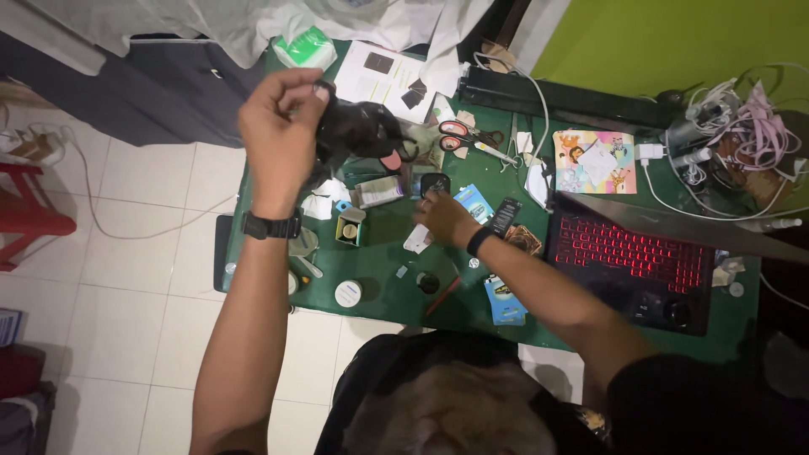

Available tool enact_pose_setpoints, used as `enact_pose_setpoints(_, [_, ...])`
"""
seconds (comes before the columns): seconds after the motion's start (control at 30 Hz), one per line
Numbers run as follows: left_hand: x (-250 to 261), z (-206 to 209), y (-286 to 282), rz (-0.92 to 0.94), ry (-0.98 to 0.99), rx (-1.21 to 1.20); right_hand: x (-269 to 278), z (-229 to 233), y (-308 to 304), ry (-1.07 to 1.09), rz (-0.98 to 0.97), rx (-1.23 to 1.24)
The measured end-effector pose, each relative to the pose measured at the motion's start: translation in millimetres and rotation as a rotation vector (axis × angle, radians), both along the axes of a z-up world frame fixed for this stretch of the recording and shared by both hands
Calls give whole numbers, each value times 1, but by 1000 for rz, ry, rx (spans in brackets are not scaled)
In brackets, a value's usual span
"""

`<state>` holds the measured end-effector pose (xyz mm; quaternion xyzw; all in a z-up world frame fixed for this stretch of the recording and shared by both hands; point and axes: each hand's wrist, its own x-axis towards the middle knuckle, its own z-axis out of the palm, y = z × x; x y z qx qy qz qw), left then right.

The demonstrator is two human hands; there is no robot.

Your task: Organizing and sorting various small items on a cluttered desk, including cards and currency.

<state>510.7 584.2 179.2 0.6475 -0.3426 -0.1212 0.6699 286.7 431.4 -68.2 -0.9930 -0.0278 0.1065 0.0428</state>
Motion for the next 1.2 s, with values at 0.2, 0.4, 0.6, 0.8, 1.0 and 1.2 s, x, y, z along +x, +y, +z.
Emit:
enact_pose_setpoints(0.2, [0,4,4,-16,-37,82,-8,-6,-20,172,-10,-104])
enact_pose_setpoints(0.4, [-14,-4,-6,-136,-40,80,-36,117,-39,-886,-1032,634])
enact_pose_setpoints(0.6, [-53,2,-29,-237,-172,123,-5,191,9,-1228,-684,1182])
enact_pose_setpoints(0.8, [-71,20,-31,-274,-256,98,13,148,-15,-674,-303,496])
enact_pose_setpoints(1.0, [-50,13,-14,9,-270,108,0,200,-42,-201,-328,428])
enact_pose_setpoints(1.2, [-17,13,-15,82,-307,13,4,306,-70,-270,-231,287])
